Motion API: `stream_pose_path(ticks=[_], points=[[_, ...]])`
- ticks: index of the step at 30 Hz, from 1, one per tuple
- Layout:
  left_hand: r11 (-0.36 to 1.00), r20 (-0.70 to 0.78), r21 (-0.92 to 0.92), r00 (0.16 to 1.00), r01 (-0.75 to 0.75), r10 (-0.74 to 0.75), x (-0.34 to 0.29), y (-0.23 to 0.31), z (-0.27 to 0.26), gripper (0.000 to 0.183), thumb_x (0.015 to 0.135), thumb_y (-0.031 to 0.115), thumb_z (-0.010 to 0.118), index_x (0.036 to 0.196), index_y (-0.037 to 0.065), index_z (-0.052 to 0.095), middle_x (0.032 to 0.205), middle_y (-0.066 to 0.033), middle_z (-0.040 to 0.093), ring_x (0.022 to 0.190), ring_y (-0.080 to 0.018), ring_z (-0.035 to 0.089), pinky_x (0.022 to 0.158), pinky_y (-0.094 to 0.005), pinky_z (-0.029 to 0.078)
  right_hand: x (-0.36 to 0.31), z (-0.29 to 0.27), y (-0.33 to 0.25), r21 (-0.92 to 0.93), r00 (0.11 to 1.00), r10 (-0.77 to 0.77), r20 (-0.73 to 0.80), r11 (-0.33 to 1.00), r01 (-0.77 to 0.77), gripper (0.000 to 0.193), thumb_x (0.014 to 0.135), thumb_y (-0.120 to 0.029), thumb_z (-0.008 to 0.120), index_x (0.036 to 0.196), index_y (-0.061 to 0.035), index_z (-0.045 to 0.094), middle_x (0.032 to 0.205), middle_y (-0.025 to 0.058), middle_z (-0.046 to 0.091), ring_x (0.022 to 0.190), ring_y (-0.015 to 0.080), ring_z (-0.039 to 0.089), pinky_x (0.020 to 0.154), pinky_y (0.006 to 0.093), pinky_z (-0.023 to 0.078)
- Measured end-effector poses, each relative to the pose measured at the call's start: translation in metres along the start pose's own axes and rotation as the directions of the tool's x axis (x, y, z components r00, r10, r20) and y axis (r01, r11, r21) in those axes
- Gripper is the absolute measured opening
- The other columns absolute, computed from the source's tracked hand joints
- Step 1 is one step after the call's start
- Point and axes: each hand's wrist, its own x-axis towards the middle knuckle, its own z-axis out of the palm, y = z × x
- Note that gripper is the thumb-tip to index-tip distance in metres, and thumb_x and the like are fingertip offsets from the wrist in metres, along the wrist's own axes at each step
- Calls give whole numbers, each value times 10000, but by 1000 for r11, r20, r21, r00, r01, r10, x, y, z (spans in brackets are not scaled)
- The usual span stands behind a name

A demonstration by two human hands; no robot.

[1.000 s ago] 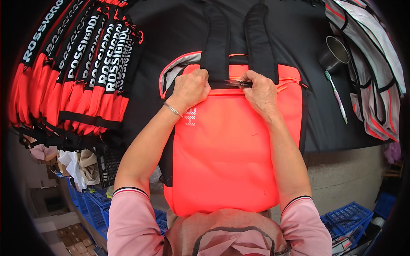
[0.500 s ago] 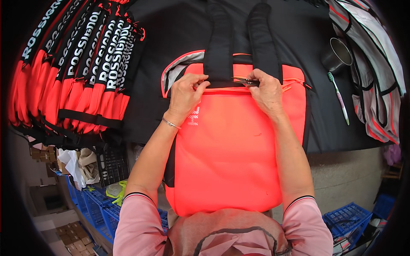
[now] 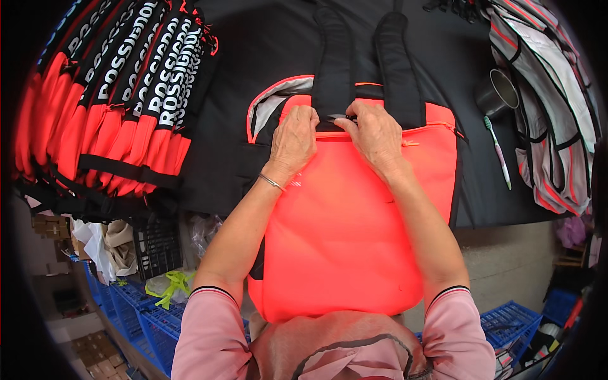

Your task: Trimming excess threads from backpacks using small nippers.

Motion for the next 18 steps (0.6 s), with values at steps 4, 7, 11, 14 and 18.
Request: stream_pose_path(ticks=[4, 7, 11, 14, 18], points=[[979, -69, -186, 992, 87, -102, 1, -2, -1, 72, 894, 29, 575, 945, 25, 523, 889, -158, 587, 816, -372, 604, 713, -434, 506, -6, 6, 1, -4, 999, 22, 24, 1000, -22, 288, 766, -267, 798, 820, -52, 613, 699, 77, 648, 704, 250, 628, 609, 387, 496], [955, -60, -269, 987, 127, -148, 3, -4, -2, 137, 863, -20, 583, 984, 12, 527, 908, -161, 591, 794, -358, 612, 722, -414, 514, -7, 10, 2, -23, 999, -32, 13, 999, 32, 253, 794, -258, 782, 843, -62, 630, 718, 62, 640, 684, 244, 602, 602, 388, 492], [928, -75, -322, 972, 187, -222, 4, -2, -1, 223, 814, -67, 584, 1018, -3, 523, 916, -166, 583, 768, -343, 617, 724, -402, 518, -6, 19, 3, -27, 992, -116, -53, 993, 115, 255, 766, -247, 798, 828, -72, 623, 707, 45, 631, 664, 233, 584, 590, 385, 476], [931, -57, -316, 975, 186, -214, 4, -5, -2, 284, 775, -92, 575, 1042, -11, 520, 929, -173, 580, 790, -330, 623, 739, -403, 522, -6, 24, 0, -47, 989, -134, -70, 990, 130, 259, 754, -243, 803, 821, -78, 615, 701, 36, 624, 664, 227, 582, 590, 380, 473], [942, -74, -290, 977, 172, -201, 5, -5, -1, 301, 758, -104, 565, 1040, -10, 522, 924, -169, 579, 823, -329, 621, 751, -409, 521, -6, 32, 3, -117, 983, -164, -81, 981, 154, 309, 714, -277, 816, 778, -97, 573, 710, 7, 586, 690, 201, 577, 600, 352, 468]])
